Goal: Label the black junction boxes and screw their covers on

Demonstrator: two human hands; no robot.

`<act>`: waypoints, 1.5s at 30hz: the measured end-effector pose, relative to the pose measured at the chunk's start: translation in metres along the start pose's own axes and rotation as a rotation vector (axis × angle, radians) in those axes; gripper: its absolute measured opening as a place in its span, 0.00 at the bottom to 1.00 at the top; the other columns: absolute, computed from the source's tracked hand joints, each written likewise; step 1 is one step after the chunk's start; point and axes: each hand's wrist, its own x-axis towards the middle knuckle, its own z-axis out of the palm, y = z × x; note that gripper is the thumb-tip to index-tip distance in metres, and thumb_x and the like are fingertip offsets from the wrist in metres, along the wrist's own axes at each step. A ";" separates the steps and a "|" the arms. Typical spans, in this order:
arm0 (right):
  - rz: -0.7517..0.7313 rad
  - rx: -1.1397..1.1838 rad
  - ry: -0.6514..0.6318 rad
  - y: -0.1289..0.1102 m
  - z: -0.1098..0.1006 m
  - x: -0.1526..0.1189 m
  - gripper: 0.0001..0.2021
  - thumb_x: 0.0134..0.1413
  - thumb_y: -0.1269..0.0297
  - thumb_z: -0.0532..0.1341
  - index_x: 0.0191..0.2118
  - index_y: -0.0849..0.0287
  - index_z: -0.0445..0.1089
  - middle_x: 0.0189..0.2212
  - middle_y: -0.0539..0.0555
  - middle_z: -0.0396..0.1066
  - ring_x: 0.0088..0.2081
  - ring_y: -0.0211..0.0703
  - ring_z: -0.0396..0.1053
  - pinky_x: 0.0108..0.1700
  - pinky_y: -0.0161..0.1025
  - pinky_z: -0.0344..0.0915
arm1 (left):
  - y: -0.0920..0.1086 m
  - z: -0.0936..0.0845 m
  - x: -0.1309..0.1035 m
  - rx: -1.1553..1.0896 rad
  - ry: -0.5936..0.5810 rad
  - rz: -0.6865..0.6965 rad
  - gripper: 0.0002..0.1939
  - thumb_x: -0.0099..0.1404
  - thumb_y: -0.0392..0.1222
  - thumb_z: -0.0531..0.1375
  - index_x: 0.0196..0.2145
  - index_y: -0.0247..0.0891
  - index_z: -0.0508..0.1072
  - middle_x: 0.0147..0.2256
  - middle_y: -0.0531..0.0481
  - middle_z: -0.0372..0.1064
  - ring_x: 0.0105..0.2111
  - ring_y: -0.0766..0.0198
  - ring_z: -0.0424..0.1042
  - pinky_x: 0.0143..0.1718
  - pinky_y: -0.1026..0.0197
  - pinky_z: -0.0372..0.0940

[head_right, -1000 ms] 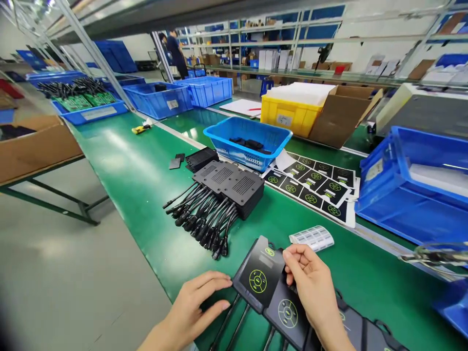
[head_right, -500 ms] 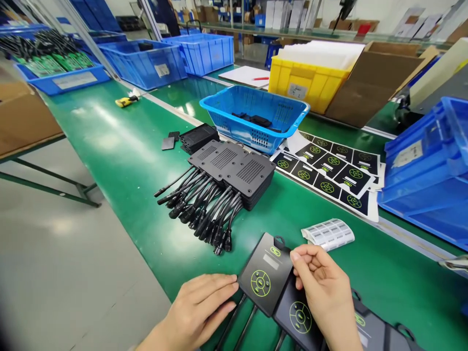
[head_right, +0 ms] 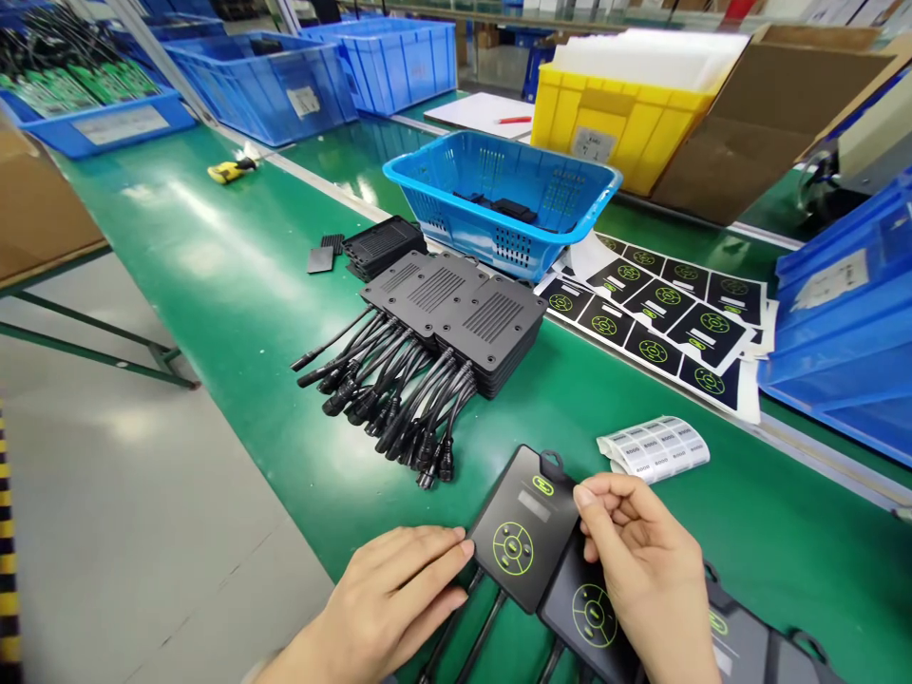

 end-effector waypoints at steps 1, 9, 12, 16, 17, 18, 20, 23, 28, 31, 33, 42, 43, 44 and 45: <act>-0.005 -0.004 -0.002 0.000 0.000 0.000 0.14 0.49 0.52 0.68 0.32 0.58 0.72 0.21 0.49 0.68 0.17 0.34 0.65 0.19 0.28 0.64 | 0.000 0.000 0.001 0.016 -0.006 0.011 0.12 0.73 0.38 0.55 0.46 0.29 0.75 0.39 0.43 0.79 0.37 0.60 0.78 0.37 0.60 0.75; -0.091 -0.031 0.018 -0.003 0.002 -0.003 0.12 0.46 0.55 0.69 0.33 0.56 0.72 0.21 0.47 0.67 0.16 0.33 0.64 0.18 0.26 0.62 | -0.002 0.002 0.000 0.062 -0.008 0.055 0.12 0.73 0.37 0.55 0.44 0.27 0.75 0.40 0.43 0.79 0.39 0.59 0.78 0.38 0.60 0.75; -0.095 -0.077 0.005 0.002 0.001 -0.003 0.11 0.48 0.56 0.68 0.35 0.55 0.72 0.22 0.47 0.67 0.18 0.32 0.65 0.20 0.25 0.63 | -0.003 0.003 -0.001 0.070 -0.010 0.067 0.11 0.72 0.36 0.55 0.45 0.27 0.76 0.40 0.43 0.79 0.39 0.59 0.79 0.38 0.61 0.75; -0.114 -0.101 0.015 0.004 0.002 -0.003 0.11 0.48 0.56 0.68 0.34 0.55 0.72 0.21 0.47 0.67 0.16 0.31 0.64 0.19 0.24 0.62 | -0.004 0.004 0.000 0.072 -0.001 0.066 0.11 0.72 0.35 0.55 0.44 0.27 0.76 0.39 0.43 0.79 0.38 0.59 0.79 0.37 0.62 0.75; -0.117 -0.096 0.027 0.003 0.003 -0.002 0.11 0.47 0.55 0.68 0.33 0.55 0.72 0.21 0.47 0.67 0.16 0.31 0.63 0.18 0.24 0.61 | -0.004 0.004 0.000 0.071 0.003 0.068 0.11 0.72 0.34 0.56 0.44 0.27 0.76 0.38 0.43 0.80 0.37 0.60 0.79 0.36 0.62 0.75; -0.116 -0.095 0.036 0.002 0.003 -0.002 0.11 0.46 0.55 0.68 0.33 0.55 0.73 0.20 0.47 0.67 0.15 0.31 0.63 0.18 0.24 0.61 | -0.004 0.005 0.000 0.072 0.006 0.072 0.10 0.72 0.34 0.56 0.44 0.27 0.76 0.38 0.43 0.80 0.37 0.60 0.79 0.36 0.62 0.75; -0.105 -0.100 0.042 0.000 0.004 -0.002 0.11 0.46 0.55 0.68 0.32 0.55 0.73 0.20 0.48 0.66 0.15 0.32 0.63 0.17 0.25 0.61 | -0.004 0.006 0.001 0.081 0.010 0.077 0.10 0.71 0.34 0.56 0.43 0.27 0.76 0.37 0.43 0.80 0.36 0.60 0.79 0.35 0.62 0.75; -0.080 -0.111 0.030 -0.001 0.005 -0.002 0.11 0.46 0.54 0.68 0.32 0.55 0.73 0.19 0.48 0.66 0.15 0.33 0.63 0.17 0.26 0.61 | -0.005 0.007 0.001 0.095 0.021 0.083 0.10 0.72 0.33 0.55 0.42 0.27 0.76 0.36 0.44 0.80 0.35 0.61 0.79 0.35 0.63 0.75; -0.075 -0.131 0.011 0.006 0.002 -0.002 0.11 0.48 0.54 0.68 0.33 0.54 0.73 0.20 0.47 0.66 0.15 0.32 0.63 0.17 0.26 0.61 | -0.005 0.007 0.002 0.112 0.029 0.085 0.10 0.72 0.33 0.55 0.41 0.28 0.76 0.36 0.44 0.80 0.35 0.61 0.80 0.35 0.64 0.75; -0.057 -0.161 -0.022 0.015 -0.001 -0.003 0.12 0.49 0.53 0.67 0.36 0.53 0.73 0.22 0.47 0.66 0.16 0.32 0.63 0.17 0.27 0.61 | -0.005 0.007 0.002 0.111 0.025 0.078 0.09 0.71 0.33 0.56 0.42 0.28 0.76 0.36 0.44 0.80 0.35 0.61 0.80 0.34 0.63 0.75; -0.042 -0.179 -0.034 0.018 -0.003 -0.004 0.12 0.50 0.52 0.67 0.37 0.53 0.73 0.22 0.47 0.66 0.16 0.32 0.63 0.17 0.27 0.61 | -0.006 0.007 0.003 0.108 0.020 0.079 0.09 0.71 0.33 0.56 0.42 0.28 0.76 0.36 0.44 0.80 0.35 0.60 0.80 0.33 0.63 0.75; -0.020 -0.243 -0.042 0.018 -0.003 -0.003 0.15 0.51 0.49 0.65 0.37 0.54 0.73 0.21 0.46 0.65 0.16 0.32 0.62 0.18 0.28 0.62 | -0.006 0.006 0.003 0.101 0.005 0.087 0.09 0.71 0.32 0.56 0.42 0.28 0.76 0.36 0.44 0.80 0.35 0.61 0.80 0.34 0.64 0.76; -0.017 -0.252 -0.044 0.019 -0.003 -0.003 0.15 0.52 0.48 0.65 0.37 0.54 0.73 0.21 0.46 0.65 0.16 0.32 0.62 0.18 0.29 0.62 | -0.005 0.005 0.003 0.101 0.006 0.090 0.09 0.71 0.32 0.56 0.42 0.28 0.76 0.36 0.44 0.80 0.35 0.61 0.80 0.33 0.64 0.76; -0.016 -0.263 -0.046 0.019 -0.004 -0.003 0.15 0.52 0.48 0.65 0.37 0.54 0.73 0.21 0.46 0.65 0.16 0.32 0.62 0.18 0.29 0.62 | -0.005 0.005 0.003 0.102 0.004 0.089 0.09 0.70 0.32 0.57 0.42 0.28 0.76 0.36 0.43 0.80 0.35 0.61 0.80 0.33 0.63 0.76; -0.016 -0.273 -0.050 0.019 -0.004 -0.003 0.15 0.52 0.48 0.65 0.37 0.54 0.73 0.21 0.46 0.65 0.16 0.32 0.62 0.18 0.29 0.62 | -0.005 0.005 0.004 0.105 0.003 0.085 0.08 0.70 0.32 0.57 0.42 0.28 0.76 0.36 0.44 0.80 0.35 0.60 0.80 0.33 0.63 0.76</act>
